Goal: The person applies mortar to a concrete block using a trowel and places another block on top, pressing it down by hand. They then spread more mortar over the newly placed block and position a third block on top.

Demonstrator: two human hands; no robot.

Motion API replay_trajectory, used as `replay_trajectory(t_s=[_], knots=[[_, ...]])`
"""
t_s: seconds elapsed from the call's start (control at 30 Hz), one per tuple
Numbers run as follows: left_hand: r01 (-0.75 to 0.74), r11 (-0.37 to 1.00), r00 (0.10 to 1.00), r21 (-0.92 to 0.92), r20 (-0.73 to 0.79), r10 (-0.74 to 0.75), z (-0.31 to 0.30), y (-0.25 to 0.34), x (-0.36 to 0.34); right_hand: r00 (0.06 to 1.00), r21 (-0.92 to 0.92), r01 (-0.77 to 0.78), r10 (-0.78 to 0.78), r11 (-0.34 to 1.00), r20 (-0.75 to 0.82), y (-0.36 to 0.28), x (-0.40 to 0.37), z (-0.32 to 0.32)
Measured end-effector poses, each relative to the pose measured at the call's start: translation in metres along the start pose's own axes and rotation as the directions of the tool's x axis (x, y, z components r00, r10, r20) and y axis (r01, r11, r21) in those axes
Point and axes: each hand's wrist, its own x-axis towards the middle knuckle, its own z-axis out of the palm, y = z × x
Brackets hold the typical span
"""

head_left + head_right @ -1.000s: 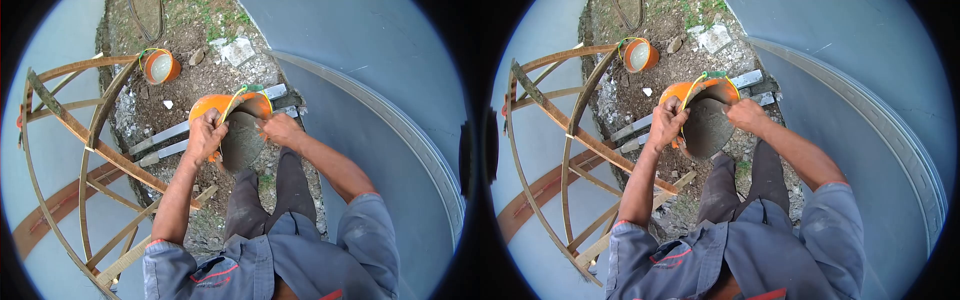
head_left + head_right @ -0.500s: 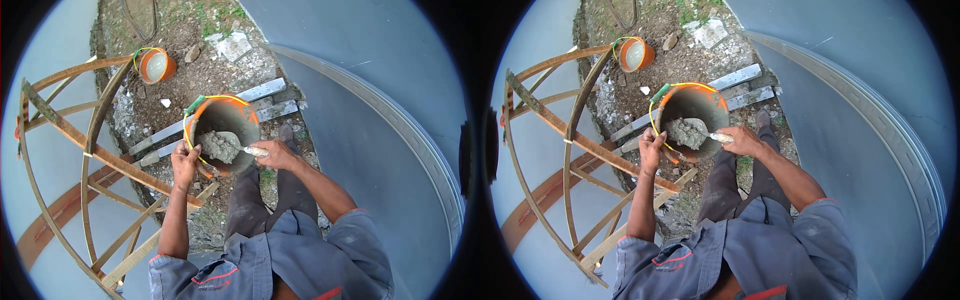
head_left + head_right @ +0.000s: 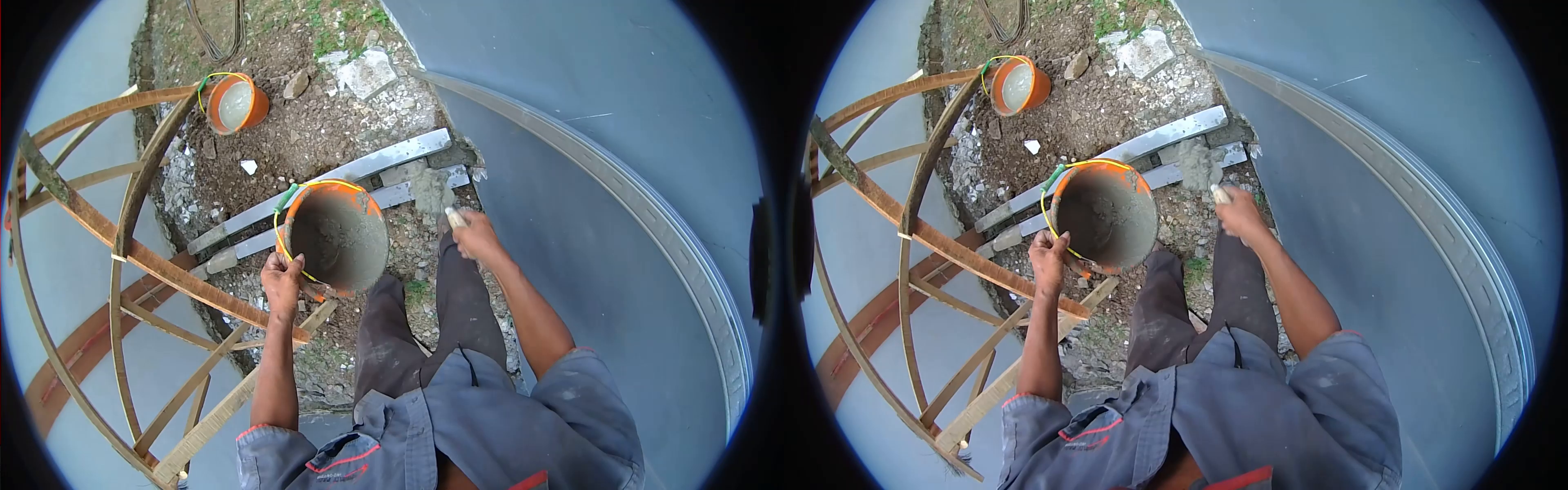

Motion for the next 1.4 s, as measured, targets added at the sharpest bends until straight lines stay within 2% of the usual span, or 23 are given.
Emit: replay_trajectory(t_s=[0.03, 0.13, 0.2, 0.27, 0.33, 0.37, 0.4, 0.43, 0.5, 0.53, 0.6, 0.63, 0.7, 0.73, 0.77, 0.8, 0.83, 0.87, 0.9, 0.97, 1.2, 1.3, 1.4], knots=[[0.003, 1.0, 1.0, 0.003, -0.008, -0.003, -0.001, 0.003, -0.002, 0.981, 0.241, -0.195, 0.187, 0.951, 0.056, 0.0, 0.025, 0.007], [0.027, 0.999, 0.999, 0.037, -0.044, -0.025, 0.005, 0.023, -0.011, 0.97, 0.271, -0.213, 0.236, 0.939, -0.054, -0.001, 0.093, 0.025], [0.039, 0.997, 0.999, 0.062, -0.019, -0.038, 0.002, 0.031, -0.014, 0.915, 0.113, -0.286, 0.306, 0.952, -0.264, -0.004, 0.092, 0.023], [0.045, 0.997, 0.999, 0.056, -0.009, -0.044, 0.0, 0.029, -0.012, 0.949, -0.106, -0.3, 0.285, 0.948, -0.139, 0.001, 0.063, -0.001], [0.026, 0.993, 1.0, 0.112, 0.004, -0.027, -0.003, 0.033, -0.008, 0.993, -0.221, -0.118, 0.111, 0.968, -0.045, -0.043, -0.016, -0.02], [0.021, 0.991, 1.0, 0.131, 0.013, -0.023, -0.005, 0.03, -0.004, 0.981, -0.354, 0.184, -0.196, 0.917, 0.0, -0.031, -0.032, -0.028], [0.004, 0.984, 1.0, 0.18, 0.014, -0.007, -0.006, 0.032, 0.0, 0.875, -0.456, 0.459, -0.478, 0.762, 0.081, -0.033, -0.044, -0.033], [-0.013, 0.973, 1.0, 0.229, 0.022, 0.008, -0.005, 0.034, 0.003, 0.873, -0.455, 0.464, -0.478, 0.76, 0.093, -0.037, -0.046, -0.032], [-0.037, 0.965, 0.998, 0.26, 0.064, 0.021, 0.001, 0.051, 0.006, 0.743, -0.604, 0.643, -0.573, 0.471, 0.344, -0.076, -0.063, -0.022], [-0.068, 0.956, 0.993, 0.287, 0.11, 0.038, 0.005, 0.063, 0.007, 0.745, -0.604, 0.64, -0.575, 0.475, 0.338, -0.085, -0.06, -0.005], [-0.132, 0.942, 0.979, 0.309, 0.187, 0.076, 0.012, 0.083, 0.011, 0.668, -0.822, 0.569, -0.579, -0.007, 0.468, -0.102, -0.041, 0.028], [-0.192, 0.926, 0.959, 0.325, 0.263, 0.107, 0.014, 0.093, 0.011, 0.665, -0.82, 0.573, -0.583, -0.005, 0.468, -0.101, -0.03, 0.039], [-0.207, 0.93, 0.954, 0.303, 0.271, 0.124, 0.025, 0.107, 0.008, 0.759, -0.79, 0.609, -0.342, 0.071, 0.554, -0.103, -0.017, 0.052], [-0.241, 0.929, 0.954, 0.282, 0.243, 0.174, 0.029, 0.109, 0.008, 0.72, -0.696, 0.684, -0.359, 0.218, 0.594, -0.097, -0.018, 0.049], [-0.274, 0.925, 0.952, 0.263, 0.212, 0.221, 0.029, 0.109, 0.006, 0.717, -0.691, 0.687, -0.36, 0.224, 0.597, -0.088, -0.02, 0.048], [-0.29, 0.921, 0.949, 0.26, 0.199, 0.243, 0.027, 0.108, 0.005, 0.7, -0.507, 0.704, -0.367, 0.497, 0.612, -0.071, -0.015, 0.043], [-0.29, 0.92, 0.95, 0.262, 0.196, 0.244, 0.025, 0.105, 0.005, 0.685, -0.273, 0.644, -0.38, 0.715, 0.622, -0.054, -0.01, 0.041], [-0.215, 0.96, 0.968, 0.18, 0.172, 0.185, 0.022, 0.099, 0.004, 0.707, -0.129, 0.504, -0.322, 0.854, 0.63, -0.026, 0.0, 0.046], [-0.136, 0.986, 0.981, 0.096, 0.155, 0.12, 0.018, 0.094, 0.002, 0.709, -0.128, 0.499, -0.319, 0.857, 0.629, -0.025, -0.011, 0.045], [-0.052, 0.999, 0.981, 0.009, 0.188, 0.049, 0.011, 0.083, -0.003, 0.758, 0.093, 0.184, -0.201, 0.979, 0.621, -0.026, -0.033, 0.041], [-0.017, 0.994, 0.996, -0.105, 0.088, 0.026, 0.007, 0.038, -0.009, 0.879, 0.256, 0.029, -0.146, 0.966, 0.453, -0.015, -0.086, -0.009], [0.025, 0.999, 0.999, -0.04, 0.047, -0.023, 0.004, 0.025, -0.009, 0.914, 0.324, -0.04, -0.096, 0.945, 0.393, -0.001, -0.086, -0.025], [0.104, 0.995, 0.992, 0.008, 0.076, -0.104, -0.001, 0.025, -0.013, 0.961, 0.542, -0.26, 0.162, 0.799, 0.222, 0.003, -0.047, -0.023]])
